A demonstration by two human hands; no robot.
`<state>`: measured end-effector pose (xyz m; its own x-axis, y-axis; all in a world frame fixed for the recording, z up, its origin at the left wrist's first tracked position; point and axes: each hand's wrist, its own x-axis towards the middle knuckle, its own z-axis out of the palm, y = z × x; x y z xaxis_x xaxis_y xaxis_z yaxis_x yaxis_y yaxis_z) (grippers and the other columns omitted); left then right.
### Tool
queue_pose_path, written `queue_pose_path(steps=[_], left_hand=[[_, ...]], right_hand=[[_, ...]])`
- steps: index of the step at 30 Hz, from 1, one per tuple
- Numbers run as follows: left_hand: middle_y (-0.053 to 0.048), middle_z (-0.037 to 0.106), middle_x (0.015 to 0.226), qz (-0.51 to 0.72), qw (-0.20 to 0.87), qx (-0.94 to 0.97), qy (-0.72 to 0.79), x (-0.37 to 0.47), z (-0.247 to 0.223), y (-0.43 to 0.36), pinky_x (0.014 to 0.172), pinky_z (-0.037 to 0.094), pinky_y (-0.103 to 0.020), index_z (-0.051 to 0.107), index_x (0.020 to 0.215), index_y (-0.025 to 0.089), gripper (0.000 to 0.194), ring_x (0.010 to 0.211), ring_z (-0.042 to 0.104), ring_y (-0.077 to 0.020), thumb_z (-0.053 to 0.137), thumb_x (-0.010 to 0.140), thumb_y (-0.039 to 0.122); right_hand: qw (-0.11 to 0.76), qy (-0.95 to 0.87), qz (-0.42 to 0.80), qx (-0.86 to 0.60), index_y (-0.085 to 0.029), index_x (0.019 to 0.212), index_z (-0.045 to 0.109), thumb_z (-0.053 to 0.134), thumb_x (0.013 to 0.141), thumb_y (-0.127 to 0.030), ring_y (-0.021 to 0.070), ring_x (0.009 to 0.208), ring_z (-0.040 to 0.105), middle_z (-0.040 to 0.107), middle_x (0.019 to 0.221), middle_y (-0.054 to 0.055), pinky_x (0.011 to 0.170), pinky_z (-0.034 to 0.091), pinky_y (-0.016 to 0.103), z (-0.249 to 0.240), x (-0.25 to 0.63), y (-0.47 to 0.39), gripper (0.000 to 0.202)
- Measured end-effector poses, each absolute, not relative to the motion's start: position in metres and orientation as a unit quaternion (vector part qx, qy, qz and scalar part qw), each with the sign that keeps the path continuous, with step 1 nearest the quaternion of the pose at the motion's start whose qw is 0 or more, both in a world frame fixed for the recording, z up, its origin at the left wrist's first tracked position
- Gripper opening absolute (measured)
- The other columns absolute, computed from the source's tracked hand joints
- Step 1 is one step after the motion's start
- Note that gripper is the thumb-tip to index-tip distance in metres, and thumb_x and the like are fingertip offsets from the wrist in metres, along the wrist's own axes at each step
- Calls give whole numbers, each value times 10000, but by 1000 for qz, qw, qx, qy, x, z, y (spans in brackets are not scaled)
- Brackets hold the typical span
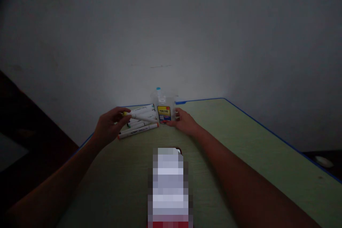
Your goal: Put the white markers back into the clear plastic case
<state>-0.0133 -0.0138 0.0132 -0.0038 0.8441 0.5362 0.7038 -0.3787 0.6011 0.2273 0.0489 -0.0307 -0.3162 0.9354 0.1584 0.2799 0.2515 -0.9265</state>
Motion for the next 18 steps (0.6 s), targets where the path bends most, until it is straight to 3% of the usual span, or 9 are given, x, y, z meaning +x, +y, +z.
queue_pose_path(steps=[18], left_hand=[[18,539,607,447,74,700,552,-14,14,-16,491,375,-131,588,867,147,287,514,472,-30,548,702,378]], right_hand=[[379,-696,448,-415,-180,1033,513,665,652,-164,179,920,611,617,1097,75,850,474,385,-31,227,49,411]])
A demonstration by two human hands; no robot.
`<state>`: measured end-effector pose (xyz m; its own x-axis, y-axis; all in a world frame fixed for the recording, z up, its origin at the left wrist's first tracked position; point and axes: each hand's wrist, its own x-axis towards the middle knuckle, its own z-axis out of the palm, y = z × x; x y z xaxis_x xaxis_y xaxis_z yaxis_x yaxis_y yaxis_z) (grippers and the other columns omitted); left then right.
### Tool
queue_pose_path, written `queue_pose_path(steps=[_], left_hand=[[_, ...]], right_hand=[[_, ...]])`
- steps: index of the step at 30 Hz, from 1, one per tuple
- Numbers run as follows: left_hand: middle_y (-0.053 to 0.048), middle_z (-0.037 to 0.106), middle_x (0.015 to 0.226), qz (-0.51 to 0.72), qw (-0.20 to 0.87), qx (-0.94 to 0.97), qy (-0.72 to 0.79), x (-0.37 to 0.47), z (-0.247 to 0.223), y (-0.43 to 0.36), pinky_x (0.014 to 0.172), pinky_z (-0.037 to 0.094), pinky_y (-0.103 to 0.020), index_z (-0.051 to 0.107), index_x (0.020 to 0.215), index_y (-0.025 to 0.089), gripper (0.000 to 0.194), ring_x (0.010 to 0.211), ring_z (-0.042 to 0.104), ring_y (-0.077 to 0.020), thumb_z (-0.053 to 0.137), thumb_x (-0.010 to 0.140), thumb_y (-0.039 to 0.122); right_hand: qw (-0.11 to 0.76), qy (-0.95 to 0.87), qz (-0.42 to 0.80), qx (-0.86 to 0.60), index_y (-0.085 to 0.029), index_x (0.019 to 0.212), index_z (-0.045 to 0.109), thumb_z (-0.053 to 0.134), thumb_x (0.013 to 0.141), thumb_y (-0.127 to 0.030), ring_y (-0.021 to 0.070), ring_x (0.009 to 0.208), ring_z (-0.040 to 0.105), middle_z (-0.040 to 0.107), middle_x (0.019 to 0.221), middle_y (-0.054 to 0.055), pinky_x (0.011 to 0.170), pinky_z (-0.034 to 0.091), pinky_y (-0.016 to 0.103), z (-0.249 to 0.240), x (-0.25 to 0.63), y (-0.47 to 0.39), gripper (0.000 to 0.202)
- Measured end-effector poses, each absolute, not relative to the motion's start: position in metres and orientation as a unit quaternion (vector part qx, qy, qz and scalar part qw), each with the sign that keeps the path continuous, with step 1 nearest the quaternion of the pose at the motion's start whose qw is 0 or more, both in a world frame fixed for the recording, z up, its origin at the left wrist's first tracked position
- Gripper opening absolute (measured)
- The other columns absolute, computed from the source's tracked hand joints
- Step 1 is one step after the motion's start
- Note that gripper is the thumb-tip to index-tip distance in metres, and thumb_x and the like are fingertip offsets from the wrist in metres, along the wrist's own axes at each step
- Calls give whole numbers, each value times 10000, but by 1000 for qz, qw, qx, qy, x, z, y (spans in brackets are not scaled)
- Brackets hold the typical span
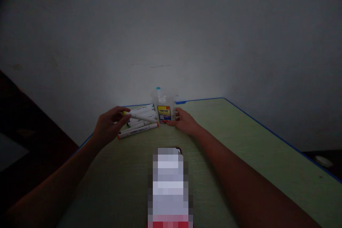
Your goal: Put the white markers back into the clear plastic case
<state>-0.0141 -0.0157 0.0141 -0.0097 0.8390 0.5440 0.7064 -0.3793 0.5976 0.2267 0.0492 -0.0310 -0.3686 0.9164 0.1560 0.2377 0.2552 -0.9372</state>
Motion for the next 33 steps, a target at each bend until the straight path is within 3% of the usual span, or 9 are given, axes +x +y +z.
queue_pose_path(steps=[21,33], left_hand=[[33,524,576,459,79,688,556,-12,14,-15,477,371,-122,545,831,151,262,500,470,-28,572,689,369],[42,500,548,463,98,690,548,-13,14,-15,440,334,-113,525,718,140,285,470,421,-16,614,654,403]], right_hand=[[374,-697,434,-431,-187,1060,507,674,643,-173,191,920,609,607,1103,78,846,474,408,-35,228,54,450],[378,-696,432,-432,-193,1044,519,671,649,-155,188,928,608,614,1098,65,856,470,395,-32,227,50,425]])
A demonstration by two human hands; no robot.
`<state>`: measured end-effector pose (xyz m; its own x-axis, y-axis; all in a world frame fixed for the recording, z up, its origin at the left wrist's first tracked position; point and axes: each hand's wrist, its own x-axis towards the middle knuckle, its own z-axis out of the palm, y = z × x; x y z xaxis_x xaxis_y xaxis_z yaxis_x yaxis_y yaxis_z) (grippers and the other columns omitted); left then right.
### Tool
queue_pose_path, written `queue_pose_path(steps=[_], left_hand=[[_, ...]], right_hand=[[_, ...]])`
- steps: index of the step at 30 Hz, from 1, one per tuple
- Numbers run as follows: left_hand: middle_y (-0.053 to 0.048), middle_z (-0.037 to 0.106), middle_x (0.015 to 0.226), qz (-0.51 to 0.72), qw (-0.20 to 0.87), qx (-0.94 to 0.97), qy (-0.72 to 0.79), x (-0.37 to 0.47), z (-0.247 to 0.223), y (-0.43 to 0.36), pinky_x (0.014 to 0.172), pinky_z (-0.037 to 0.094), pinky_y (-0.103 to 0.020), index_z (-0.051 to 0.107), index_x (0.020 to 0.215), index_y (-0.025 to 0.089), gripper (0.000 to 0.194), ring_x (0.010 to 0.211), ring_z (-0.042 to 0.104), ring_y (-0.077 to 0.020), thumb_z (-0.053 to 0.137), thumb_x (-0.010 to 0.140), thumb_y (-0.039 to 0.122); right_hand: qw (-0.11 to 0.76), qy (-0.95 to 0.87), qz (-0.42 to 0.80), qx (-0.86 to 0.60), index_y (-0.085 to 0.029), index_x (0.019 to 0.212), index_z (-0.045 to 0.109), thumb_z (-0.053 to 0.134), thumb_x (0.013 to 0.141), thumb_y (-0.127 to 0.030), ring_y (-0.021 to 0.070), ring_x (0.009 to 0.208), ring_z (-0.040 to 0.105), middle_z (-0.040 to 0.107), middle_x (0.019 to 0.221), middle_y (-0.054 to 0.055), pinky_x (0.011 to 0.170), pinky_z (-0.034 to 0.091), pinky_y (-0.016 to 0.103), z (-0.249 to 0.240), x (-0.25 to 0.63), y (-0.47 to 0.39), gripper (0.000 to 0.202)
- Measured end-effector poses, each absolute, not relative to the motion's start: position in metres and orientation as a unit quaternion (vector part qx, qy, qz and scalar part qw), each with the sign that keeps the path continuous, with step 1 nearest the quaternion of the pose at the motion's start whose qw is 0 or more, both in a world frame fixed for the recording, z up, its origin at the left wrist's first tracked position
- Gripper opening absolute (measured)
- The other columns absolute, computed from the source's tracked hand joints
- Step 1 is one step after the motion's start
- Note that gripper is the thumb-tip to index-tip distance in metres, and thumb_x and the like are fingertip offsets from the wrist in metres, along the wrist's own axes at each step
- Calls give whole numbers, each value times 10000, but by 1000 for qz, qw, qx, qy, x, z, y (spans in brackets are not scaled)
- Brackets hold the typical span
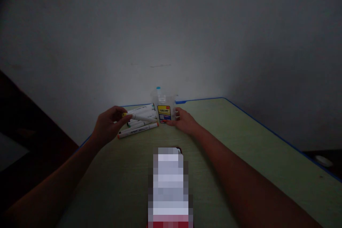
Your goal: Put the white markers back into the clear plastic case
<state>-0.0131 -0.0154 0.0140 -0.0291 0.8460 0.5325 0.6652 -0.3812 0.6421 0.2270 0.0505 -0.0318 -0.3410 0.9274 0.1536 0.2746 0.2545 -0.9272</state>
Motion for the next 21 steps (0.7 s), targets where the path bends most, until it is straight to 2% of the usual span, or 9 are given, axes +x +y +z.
queue_pose_path(steps=[14,21], left_hand=[[35,507,556,475,92,692,535,-12,14,-15,461,360,-124,567,763,141,240,491,443,-23,610,664,355],[30,525,569,475,99,685,543,-13,14,-13,469,371,-131,575,794,147,239,500,467,-30,603,668,348]], right_hand=[[384,-695,430,-429,-201,1033,537,699,622,-183,204,921,606,622,1086,71,833,488,380,-32,229,51,442],[376,-695,445,-422,-192,1063,508,667,648,-162,199,923,609,608,1111,76,839,482,399,-33,228,52,446]])
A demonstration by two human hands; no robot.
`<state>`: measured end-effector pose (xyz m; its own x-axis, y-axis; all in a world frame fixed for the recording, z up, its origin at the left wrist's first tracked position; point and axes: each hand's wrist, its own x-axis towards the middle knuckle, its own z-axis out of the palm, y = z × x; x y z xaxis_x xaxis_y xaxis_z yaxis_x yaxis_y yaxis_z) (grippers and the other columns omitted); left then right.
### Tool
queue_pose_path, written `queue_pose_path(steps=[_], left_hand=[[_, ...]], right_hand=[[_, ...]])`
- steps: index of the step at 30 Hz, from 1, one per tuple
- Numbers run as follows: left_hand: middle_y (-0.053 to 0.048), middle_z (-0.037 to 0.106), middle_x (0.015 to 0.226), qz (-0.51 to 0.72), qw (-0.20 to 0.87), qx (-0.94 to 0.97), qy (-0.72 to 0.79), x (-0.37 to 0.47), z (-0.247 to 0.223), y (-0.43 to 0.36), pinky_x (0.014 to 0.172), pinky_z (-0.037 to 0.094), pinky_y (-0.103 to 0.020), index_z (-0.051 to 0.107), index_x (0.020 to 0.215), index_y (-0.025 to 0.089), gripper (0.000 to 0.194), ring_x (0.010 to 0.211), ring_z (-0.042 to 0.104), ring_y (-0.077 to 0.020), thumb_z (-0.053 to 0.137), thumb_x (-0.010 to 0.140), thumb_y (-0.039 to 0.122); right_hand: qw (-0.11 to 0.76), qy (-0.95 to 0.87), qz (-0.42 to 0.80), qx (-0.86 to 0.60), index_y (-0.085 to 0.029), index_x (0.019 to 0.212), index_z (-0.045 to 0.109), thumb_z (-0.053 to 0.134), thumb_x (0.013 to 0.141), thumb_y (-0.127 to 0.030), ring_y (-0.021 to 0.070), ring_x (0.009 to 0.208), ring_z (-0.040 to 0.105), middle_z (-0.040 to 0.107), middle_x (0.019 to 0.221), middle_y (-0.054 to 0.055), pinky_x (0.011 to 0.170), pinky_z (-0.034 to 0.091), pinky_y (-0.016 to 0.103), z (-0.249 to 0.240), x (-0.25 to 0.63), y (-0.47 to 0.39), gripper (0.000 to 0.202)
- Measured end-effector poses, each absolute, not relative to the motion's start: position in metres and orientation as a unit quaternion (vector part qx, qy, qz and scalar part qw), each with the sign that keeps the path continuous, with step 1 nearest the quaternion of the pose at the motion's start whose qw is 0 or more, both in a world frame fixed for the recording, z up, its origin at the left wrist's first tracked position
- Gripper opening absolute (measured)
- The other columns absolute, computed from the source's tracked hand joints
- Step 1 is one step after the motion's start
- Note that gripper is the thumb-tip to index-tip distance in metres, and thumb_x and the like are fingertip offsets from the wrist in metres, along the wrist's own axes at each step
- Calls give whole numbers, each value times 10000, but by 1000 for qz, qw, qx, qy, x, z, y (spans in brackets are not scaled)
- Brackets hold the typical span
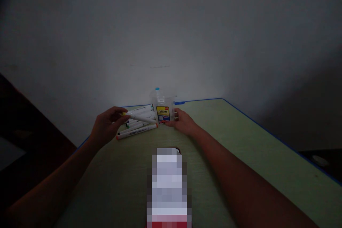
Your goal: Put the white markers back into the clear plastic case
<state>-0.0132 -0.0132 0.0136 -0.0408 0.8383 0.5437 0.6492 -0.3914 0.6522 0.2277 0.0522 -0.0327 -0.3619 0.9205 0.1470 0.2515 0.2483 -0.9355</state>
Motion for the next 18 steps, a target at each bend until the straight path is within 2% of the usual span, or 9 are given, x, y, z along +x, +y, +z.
queue_pose_path(steps=[11,18], left_hand=[[25,535,596,448,73,684,571,-15,15,-15,505,380,-146,573,882,165,261,521,487,-39,571,689,341],[33,530,607,437,68,681,584,-14,17,-16,517,373,-152,561,874,179,236,530,483,-37,559,696,335]], right_hand=[[384,-693,438,-424,-191,1043,512,680,639,-165,197,918,610,625,1078,70,836,484,372,-35,228,53,438],[380,-696,453,-408,-185,1056,477,659,641,-128,192,924,611,620,1082,76,867,463,400,-38,228,59,456]])
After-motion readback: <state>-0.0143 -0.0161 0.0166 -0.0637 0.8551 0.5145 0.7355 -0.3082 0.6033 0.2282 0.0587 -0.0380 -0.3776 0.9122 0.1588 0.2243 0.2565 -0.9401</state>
